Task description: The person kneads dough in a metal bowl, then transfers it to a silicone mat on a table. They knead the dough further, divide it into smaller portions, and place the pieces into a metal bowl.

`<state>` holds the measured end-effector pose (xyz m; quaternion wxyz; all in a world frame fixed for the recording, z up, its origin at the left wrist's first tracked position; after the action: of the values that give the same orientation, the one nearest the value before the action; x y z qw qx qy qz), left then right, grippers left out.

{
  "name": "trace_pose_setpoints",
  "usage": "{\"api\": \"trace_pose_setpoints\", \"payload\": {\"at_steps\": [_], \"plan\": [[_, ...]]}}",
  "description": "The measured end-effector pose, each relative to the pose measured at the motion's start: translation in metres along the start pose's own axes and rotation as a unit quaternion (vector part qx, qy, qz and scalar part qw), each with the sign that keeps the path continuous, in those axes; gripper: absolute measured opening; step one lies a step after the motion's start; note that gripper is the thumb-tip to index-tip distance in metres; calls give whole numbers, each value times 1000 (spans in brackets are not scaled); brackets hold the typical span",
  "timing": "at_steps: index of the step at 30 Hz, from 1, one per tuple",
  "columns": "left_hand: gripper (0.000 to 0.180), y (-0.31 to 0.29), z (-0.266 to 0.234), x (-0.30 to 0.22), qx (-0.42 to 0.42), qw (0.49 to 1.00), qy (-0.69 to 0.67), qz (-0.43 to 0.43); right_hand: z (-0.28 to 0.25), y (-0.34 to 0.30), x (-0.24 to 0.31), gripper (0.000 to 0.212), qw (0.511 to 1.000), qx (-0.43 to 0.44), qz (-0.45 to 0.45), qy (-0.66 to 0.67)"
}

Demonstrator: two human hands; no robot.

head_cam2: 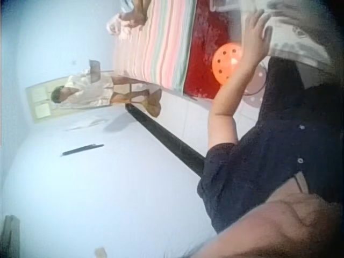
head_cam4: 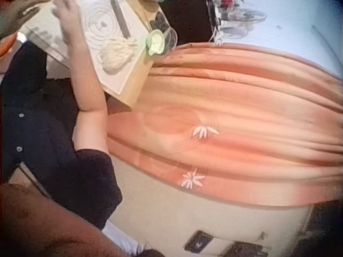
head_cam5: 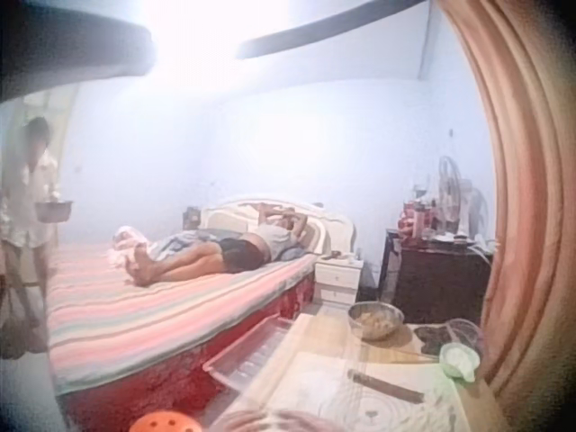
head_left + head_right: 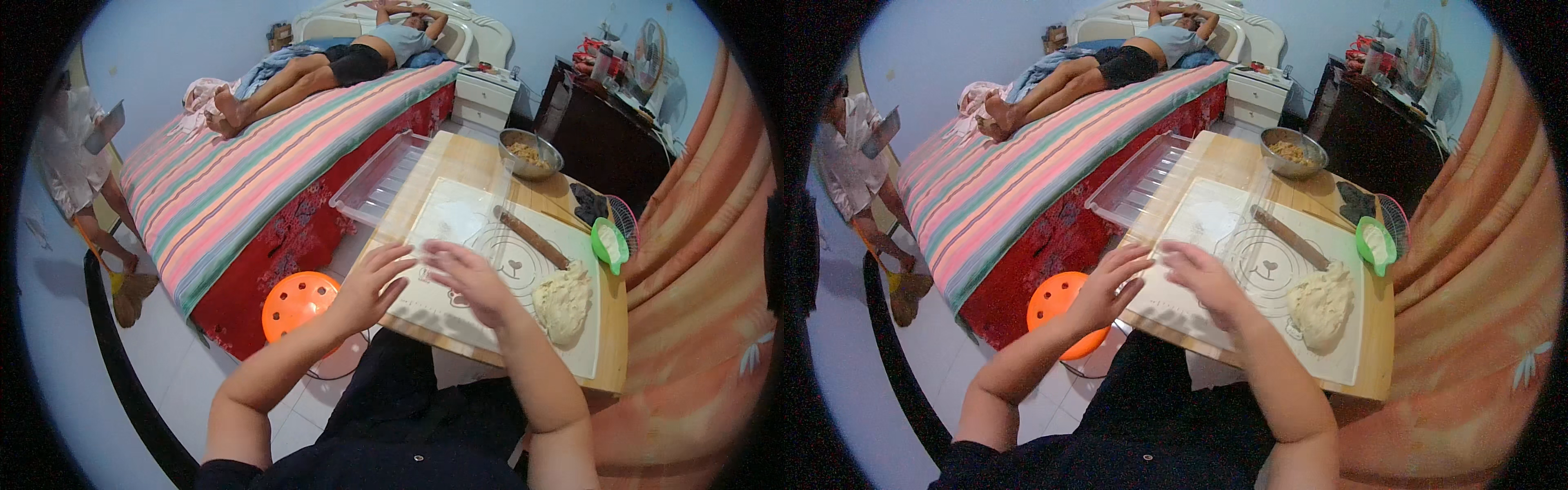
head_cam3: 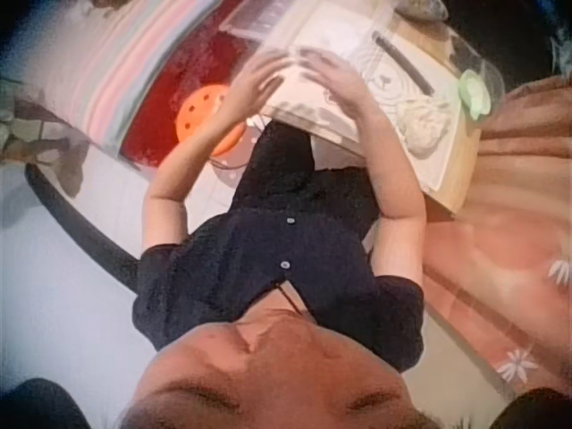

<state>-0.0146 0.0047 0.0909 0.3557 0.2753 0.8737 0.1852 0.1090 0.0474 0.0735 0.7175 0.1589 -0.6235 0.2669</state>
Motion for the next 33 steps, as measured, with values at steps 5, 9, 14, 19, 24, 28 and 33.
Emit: {"api": "trace_pose_setpoints", "payload": {"at_steps": [5,9,14,19,24,28,33], "plan": [[40,105,80,6,116,900,-373,-191,-137,-70,45,38,925,-182,-92,-319],[59,203,175,14,168,798,-494,-302,-198,-105,45,42,840,-241,-126,-469],[54,310,299,93,66,718,-560,-408,-235,-95,29,51,752,-223,-86,-614],[49,383,403,204,-28,656,-635,-407,-255,-101,15,52,753,-202,-69,-623],[36,415,406,191,-82,628,-626,-455,-263,-107,16,52,774,-194,-60,-599],[34,426,403,196,-111,634,-607,-466,-266,-106,14,52,782,-199,-67,-587],[36,444,357,159,-34,672,-636,-377,-262,-106,10,52,785,-188,-70,-586]]}}
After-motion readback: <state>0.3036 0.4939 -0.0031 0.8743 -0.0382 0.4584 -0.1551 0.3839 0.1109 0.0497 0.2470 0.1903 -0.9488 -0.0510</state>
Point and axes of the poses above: each hand's wrist, its own y-axis towards the middle knuckle, its own z-axis out of the palm, x = y × z, the point moved 9 cm from there along y, towards the middle knuckle, and after that the axes turned 1 degree about x, right-handed, at the moved point
